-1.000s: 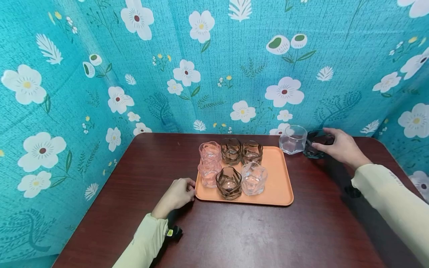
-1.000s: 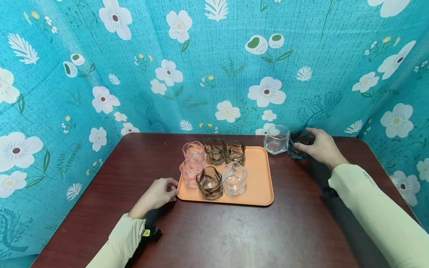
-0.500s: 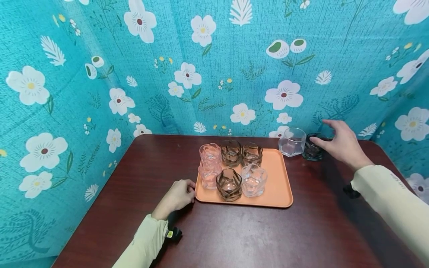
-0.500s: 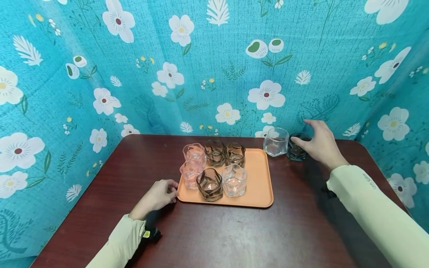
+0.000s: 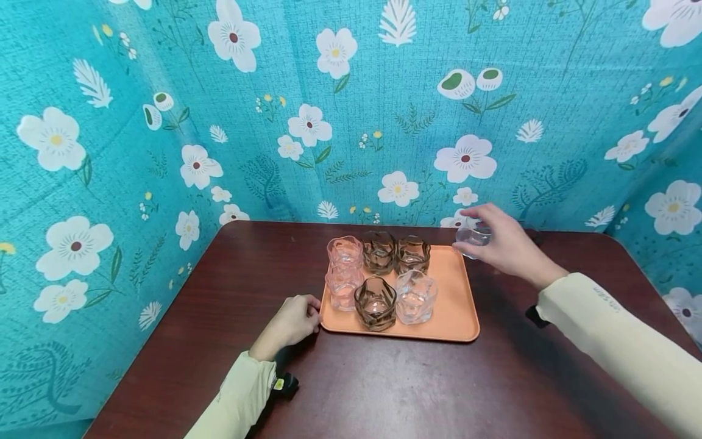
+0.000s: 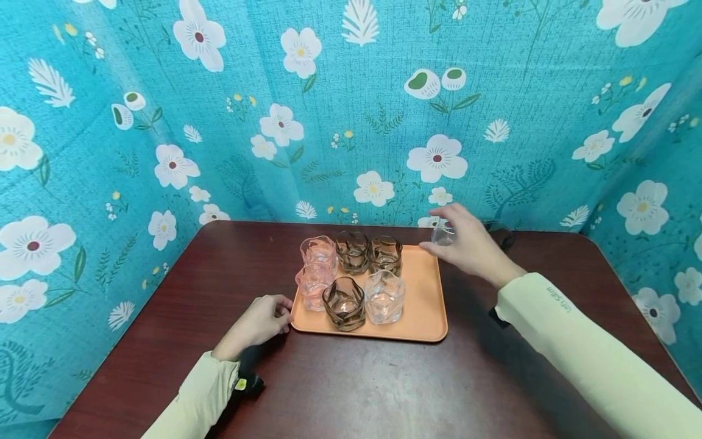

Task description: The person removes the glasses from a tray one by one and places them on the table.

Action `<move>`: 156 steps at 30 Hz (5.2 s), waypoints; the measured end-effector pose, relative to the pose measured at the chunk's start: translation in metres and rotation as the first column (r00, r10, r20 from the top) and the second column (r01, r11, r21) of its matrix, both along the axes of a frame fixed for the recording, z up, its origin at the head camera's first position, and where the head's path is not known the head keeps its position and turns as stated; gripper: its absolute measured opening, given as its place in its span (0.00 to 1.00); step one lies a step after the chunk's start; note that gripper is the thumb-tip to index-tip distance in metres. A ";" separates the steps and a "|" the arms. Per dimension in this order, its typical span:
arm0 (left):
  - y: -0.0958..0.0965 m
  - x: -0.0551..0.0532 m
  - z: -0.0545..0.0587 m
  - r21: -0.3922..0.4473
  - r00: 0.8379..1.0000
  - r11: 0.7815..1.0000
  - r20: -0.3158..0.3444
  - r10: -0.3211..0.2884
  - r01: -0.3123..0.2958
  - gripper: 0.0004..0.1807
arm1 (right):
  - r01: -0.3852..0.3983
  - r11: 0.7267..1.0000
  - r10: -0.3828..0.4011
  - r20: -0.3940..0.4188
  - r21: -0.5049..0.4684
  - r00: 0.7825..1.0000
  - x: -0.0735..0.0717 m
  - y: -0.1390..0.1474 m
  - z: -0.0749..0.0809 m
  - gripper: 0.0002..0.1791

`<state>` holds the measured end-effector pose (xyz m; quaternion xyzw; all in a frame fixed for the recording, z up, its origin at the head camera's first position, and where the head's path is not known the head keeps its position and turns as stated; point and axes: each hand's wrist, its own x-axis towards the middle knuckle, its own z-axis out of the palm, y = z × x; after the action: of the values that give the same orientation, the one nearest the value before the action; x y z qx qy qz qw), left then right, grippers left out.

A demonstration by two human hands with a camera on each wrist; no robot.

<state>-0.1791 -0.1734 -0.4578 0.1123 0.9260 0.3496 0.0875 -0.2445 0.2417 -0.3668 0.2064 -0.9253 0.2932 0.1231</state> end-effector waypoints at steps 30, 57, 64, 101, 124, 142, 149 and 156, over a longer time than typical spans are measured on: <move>-0.001 -0.001 0.000 -0.001 1.000 1.000 -0.003 -0.022 0.022 0.07 | -0.197 0.974 0.163 0.263 0.108 0.951 -0.034 -0.072 -0.038 0.40; -0.005 0.000 0.001 -0.017 1.000 1.000 -0.020 -0.022 0.022 0.08 | -0.084 0.994 0.067 0.226 0.066 0.972 -0.038 -0.053 -0.033 0.40; -0.006 0.000 0.000 -0.003 0.999 1.000 -0.030 -0.024 0.024 0.07 | -0.042 0.997 0.029 0.180 0.072 0.983 -0.021 -0.035 -0.008 0.43; 0.000 -0.001 0.003 -0.043 0.999 0.999 0.025 -0.030 0.031 0.08 | 0.121 0.988 -0.125 0.045 0.095 0.991 0.043 0.060 -0.049 0.39; -0.001 -0.001 0.000 -0.026 1.000 0.999 0.008 -0.030 0.030 0.07 | 0.141 0.985 -0.151 0.108 0.095 0.983 0.036 0.058 -0.057 0.42; -0.003 -0.002 0.000 -0.019 0.999 0.999 -0.008 -0.034 0.034 0.07 | 0.137 0.989 -0.139 0.033 0.059 0.990 0.039 0.054 -0.057 0.36; -0.003 -0.001 0.001 -0.019 0.999 0.999 -0.012 -0.030 0.030 0.07 | 0.072 0.997 -0.071 -0.059 0.018 0.996 0.046 0.037 -0.046 0.34; -0.003 -0.001 0.000 -0.017 1.000 0.999 -0.002 -0.029 0.029 0.07 | -0.063 0.998 0.063 -0.088 0.001 0.994 0.052 0.006 -0.046 0.35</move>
<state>-0.1799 -0.1761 -0.4576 0.1253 0.9273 0.3404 0.0923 -0.1928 0.2478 -0.4124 0.2483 -0.9117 0.2886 0.1544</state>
